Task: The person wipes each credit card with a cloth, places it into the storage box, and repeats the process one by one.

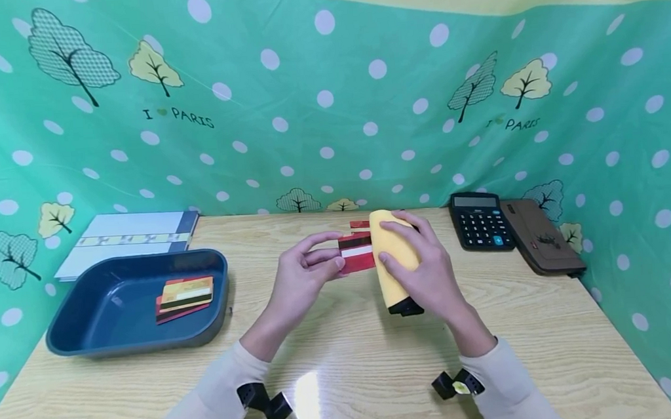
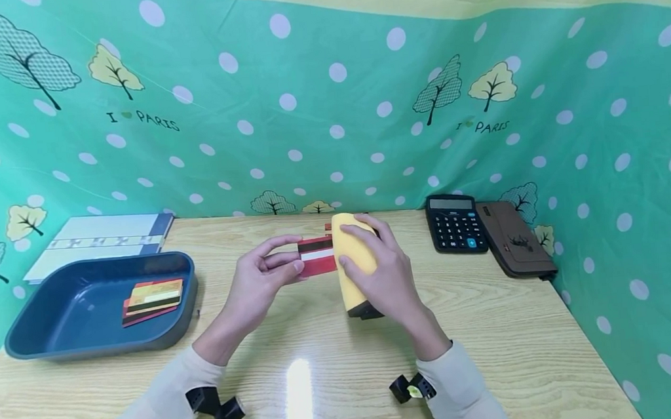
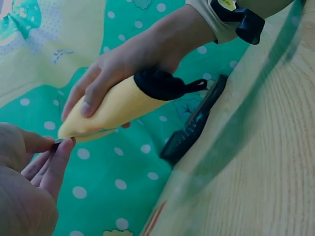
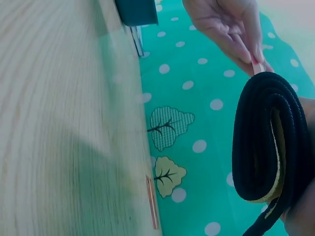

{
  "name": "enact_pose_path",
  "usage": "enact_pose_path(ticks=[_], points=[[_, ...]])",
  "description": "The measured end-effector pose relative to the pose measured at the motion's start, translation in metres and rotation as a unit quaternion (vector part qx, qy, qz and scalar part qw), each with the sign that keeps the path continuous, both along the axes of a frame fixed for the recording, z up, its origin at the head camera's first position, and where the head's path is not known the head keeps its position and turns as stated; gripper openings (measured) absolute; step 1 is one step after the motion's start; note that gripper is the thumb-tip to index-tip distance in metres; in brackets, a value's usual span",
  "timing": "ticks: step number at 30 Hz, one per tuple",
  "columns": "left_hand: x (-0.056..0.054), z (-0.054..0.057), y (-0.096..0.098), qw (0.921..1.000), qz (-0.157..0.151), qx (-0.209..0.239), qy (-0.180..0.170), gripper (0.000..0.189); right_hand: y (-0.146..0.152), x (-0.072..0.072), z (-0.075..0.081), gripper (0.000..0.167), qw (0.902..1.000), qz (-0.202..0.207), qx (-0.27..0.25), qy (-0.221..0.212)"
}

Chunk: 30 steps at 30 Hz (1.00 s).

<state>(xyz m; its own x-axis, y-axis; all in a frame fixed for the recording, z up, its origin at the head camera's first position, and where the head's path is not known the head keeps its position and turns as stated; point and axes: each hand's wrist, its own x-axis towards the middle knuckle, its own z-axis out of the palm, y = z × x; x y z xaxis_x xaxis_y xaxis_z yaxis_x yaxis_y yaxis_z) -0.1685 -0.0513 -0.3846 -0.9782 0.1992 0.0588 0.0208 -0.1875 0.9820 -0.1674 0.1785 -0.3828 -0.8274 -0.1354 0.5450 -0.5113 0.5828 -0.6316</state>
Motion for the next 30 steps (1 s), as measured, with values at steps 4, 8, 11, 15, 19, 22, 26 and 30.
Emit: enact_pose_path(ticks=[4, 8, 11, 15, 19, 22, 26, 30], points=[[-0.002, 0.001, -0.002, 1.0, 0.0, -0.003, -0.009, 0.043, 0.005, -0.003, -0.001, 0.05, 0.9999, -0.011, 0.001, -0.011], [-0.003, 0.001, -0.004, 0.9999, -0.001, -0.002, -0.016, 0.044, 0.01, -0.006, -0.001, 0.049, 0.9996, -0.021, -0.001, -0.018], [-0.004, 0.003, -0.006, 0.9997, -0.007, -0.001, -0.022, 0.044, 0.013, -0.008, -0.001, 0.049, 0.9995, -0.028, -0.001, -0.017], [-0.004, 0.011, -0.013, 0.9996, -0.011, -0.003, -0.024, 0.046, 0.016, -0.01, -0.001, 0.048, 0.9994, -0.031, -0.001, -0.014], [-0.004, 0.02, -0.025, 0.9997, -0.011, -0.016, -0.014, 0.046, 0.017, -0.012, -0.001, 0.048, 0.9994, -0.03, -0.004, -0.016], [-0.004, 0.025, -0.039, 0.9996, -0.002, -0.027, -0.003, 0.046, 0.017, -0.012, -0.001, 0.048, 0.9993, -0.028, -0.007, -0.022], [-0.004, 0.033, -0.065, 0.9982, 0.02, -0.057, 0.001, 0.046, 0.018, -0.012, -0.001, 0.048, 0.9992, -0.027, -0.012, -0.028], [0.0, 0.038, -0.096, 0.995, 0.037, -0.091, 0.019, 0.048, 0.02, -0.012, -0.001, 0.048, 0.9992, -0.027, -0.014, -0.024]])
